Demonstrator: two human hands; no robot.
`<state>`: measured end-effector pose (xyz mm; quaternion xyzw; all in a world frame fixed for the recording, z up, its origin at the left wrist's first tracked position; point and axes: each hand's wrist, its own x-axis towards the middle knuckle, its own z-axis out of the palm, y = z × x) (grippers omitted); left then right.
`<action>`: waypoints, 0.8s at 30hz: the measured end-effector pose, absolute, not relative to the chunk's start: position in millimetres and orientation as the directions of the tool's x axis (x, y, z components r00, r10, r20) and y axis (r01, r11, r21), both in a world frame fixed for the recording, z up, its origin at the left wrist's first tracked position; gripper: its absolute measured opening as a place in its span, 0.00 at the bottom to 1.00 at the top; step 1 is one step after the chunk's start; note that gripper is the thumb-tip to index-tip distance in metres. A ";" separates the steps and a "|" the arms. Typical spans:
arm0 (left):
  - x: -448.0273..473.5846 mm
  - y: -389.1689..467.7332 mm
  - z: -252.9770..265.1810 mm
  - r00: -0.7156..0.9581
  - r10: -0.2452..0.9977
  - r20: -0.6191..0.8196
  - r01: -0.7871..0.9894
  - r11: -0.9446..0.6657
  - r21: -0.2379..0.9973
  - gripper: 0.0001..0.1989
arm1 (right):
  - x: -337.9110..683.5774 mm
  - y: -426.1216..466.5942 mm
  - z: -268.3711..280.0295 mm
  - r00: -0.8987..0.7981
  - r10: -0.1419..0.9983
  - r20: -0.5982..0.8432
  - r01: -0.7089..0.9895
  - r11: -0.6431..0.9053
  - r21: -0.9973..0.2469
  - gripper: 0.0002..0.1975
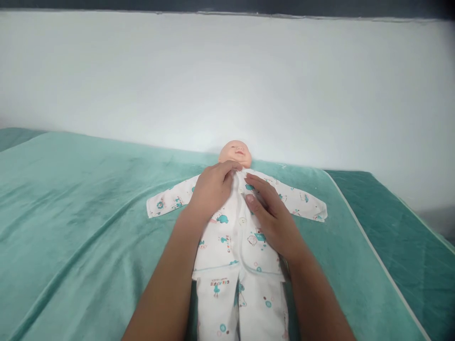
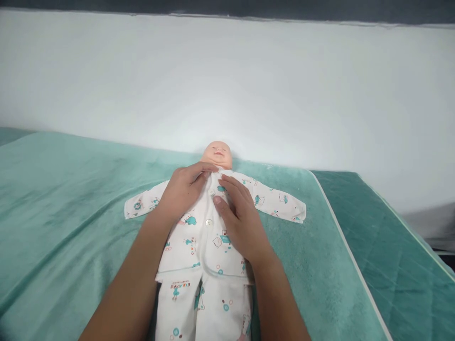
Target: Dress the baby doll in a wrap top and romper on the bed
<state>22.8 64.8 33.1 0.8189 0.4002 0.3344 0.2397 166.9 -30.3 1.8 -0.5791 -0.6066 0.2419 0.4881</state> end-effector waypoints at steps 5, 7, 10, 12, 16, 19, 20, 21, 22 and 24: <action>22.6 65.5 33.0 0.414 0.849 0.328 0.580 -0.524 0.624 0.17 | 167.0 -32.2 5.5 0.138 0.960 0.244 0.440 0.161 -0.883 0.22; 23.5 66.3 31.5 0.398 0.855 0.332 0.589 -0.515 0.623 0.17 | 170.1 -31.4 4.3 0.149 0.963 0.225 0.419 0.145 -0.897 0.22; 22.1 69.2 23.5 0.388 0.846 0.366 0.561 -0.532 0.635 0.18 | 183.7 -26.6 -5.3 0.217 0.954 0.208 0.431 0.098 -0.897 0.24; 15.1 71.9 12.3 0.361 0.849 0.385 0.568 -0.528 0.632 0.19 | 197.1 -20.6 -17.7 0.279 0.930 0.240 0.498 0.073 -0.864 0.26; -22.2 71.7 -20.9 0.271 0.870 0.411 0.736 -0.463 0.494 0.21 | 220.8 -8.1 -48.5 0.355 0.851 0.387 0.701 0.033 -0.713 0.30; -64.8 60.7 -42.5 0.281 0.858 0.431 0.799 -0.457 0.390 0.21 | 236.0 -10.3 -66.9 0.374 0.816 0.441 0.797 -0.040 -0.602 0.28; -79.2 55.6 -47.3 0.289 0.859 0.423 0.804 -0.457 0.380 0.22 | 242.8 -14.9 -71.4 0.367 0.812 0.454 0.822 -0.055 -0.567 0.28; -92.7 50.4 -50.7 0.285 0.868 0.406 0.813 -0.444 0.377 0.24 | 250.8 -21.3 -75.1 0.357 0.811 0.463 0.841 -0.065 -0.537 0.27; -104.9 45.5 -53.0 0.267 0.884 0.383 0.829 -0.414 0.376 0.26 | 260.2 -29.1 -78.2 0.348 0.811 0.469 0.856 -0.071 -0.512 0.27; -123.6 37.7 -54.9 0.178 0.925 0.335 0.877 -0.304 0.372 0.28 | 281.3 -46.7 -82.6 0.359 0.822 0.443 0.862 -0.110 -0.494 0.27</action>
